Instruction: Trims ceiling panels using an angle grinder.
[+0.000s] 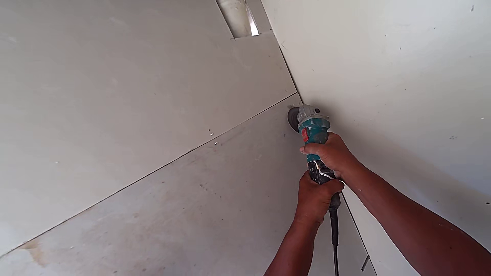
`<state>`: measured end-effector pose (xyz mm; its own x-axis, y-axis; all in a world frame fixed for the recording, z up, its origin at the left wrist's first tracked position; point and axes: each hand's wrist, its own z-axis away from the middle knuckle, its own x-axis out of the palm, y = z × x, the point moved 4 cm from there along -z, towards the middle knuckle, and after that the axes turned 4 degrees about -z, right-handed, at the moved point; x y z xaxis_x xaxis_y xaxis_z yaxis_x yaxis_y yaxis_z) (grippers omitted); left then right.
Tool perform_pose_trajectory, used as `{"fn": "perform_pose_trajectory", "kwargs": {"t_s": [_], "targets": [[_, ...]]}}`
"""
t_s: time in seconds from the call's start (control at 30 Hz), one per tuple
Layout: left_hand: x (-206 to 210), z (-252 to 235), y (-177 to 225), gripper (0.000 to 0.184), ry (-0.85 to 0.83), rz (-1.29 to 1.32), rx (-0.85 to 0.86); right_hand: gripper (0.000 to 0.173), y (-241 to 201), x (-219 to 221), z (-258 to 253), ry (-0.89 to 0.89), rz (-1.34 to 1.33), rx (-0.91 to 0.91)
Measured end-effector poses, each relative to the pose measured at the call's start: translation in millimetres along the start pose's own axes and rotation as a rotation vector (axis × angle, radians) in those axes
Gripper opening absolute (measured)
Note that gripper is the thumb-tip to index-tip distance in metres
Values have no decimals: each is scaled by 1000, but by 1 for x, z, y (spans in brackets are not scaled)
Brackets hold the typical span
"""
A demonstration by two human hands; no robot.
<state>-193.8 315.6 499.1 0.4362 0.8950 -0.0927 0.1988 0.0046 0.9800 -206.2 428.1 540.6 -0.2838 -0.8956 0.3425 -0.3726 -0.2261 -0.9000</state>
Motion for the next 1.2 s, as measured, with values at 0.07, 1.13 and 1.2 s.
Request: {"fn": "perform_pose_trajectory", "kwargs": {"t_s": [0.07,1.13,1.2], "targets": [[1,-3,2,42,1,-5,1,45,0,-2,-3,12,-1,-7],[-29,18,-11,53,-71,-198,38,49,39,8,19,-222,-620,-7],[-31,20,-4,52,-68,-202,30,48,37,12,21,-224,-636,5]]}}
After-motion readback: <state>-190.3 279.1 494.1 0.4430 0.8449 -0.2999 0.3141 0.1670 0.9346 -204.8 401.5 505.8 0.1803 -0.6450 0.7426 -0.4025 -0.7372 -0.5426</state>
